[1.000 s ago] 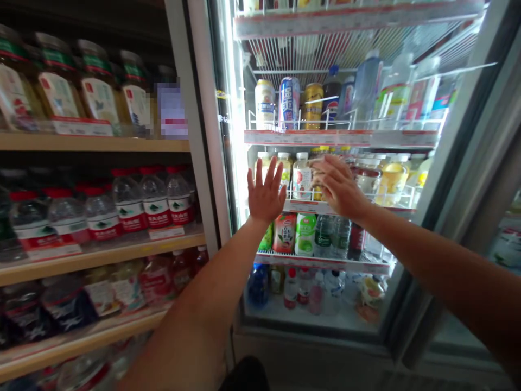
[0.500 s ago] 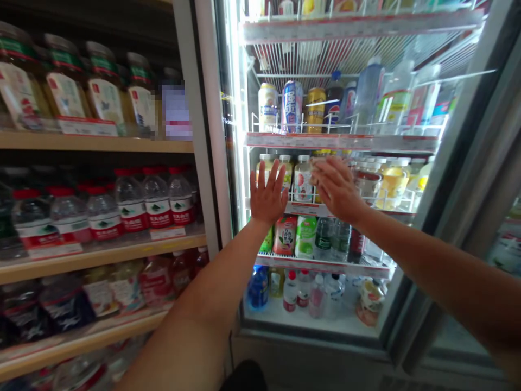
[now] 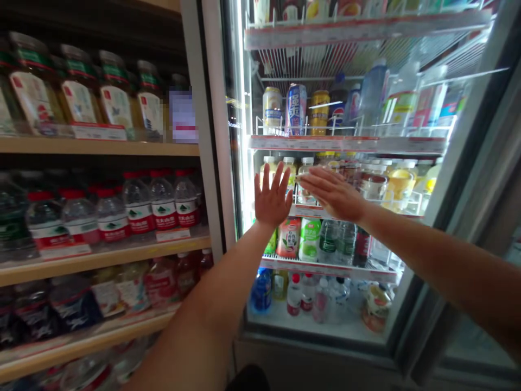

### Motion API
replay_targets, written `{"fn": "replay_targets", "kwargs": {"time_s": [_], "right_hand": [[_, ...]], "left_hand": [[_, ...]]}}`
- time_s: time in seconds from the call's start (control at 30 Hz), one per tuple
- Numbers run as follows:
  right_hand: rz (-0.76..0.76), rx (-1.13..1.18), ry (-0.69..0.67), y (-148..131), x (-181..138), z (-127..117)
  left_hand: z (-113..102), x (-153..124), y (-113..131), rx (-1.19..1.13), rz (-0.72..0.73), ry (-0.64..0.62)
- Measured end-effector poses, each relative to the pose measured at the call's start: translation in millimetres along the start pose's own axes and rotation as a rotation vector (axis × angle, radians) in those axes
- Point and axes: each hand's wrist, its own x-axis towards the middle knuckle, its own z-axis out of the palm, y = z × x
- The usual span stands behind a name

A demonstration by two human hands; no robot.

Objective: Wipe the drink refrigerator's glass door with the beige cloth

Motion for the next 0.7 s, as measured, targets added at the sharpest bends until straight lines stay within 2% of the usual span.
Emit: {"fn": "replay_targets", "kwargs": {"time_s": [0.17, 0.23, 0.33, 0.4, 0.53, 0.7], "right_hand": [[0.306, -0.017, 0.194, 10.4, 22.4, 0.8], [0.267, 0.005, 0.127, 2.2, 24.8, 5.7], [0.102, 0.065, -0.061, -6.2, 26.0, 11.0], [0.125, 0.06, -0.041, -2.1, 29.1, 10.5], [0.335, 0.001, 0.163, 5.1, 33.5, 7.4], [0.207, 0.053, 0.015, 6.8, 35.8, 7.0]], "left_hand": [[0.6, -0.2, -1.3, 0.001, 0.008, 0.012], [1.2, -0.4, -1.8, -0.003, 0.015, 0.018], [1.0, -0.6, -1.9, -0.024, 0.007, 0.007], [0.1, -0.4, -1.6, -0.041, -0.011, -0.014], [-1.6, 0.7, -0.7, -0.034, -0.016, -0.014], [-1.5, 1.5, -0.6, -0.056, -0.016, -0.017]]}}
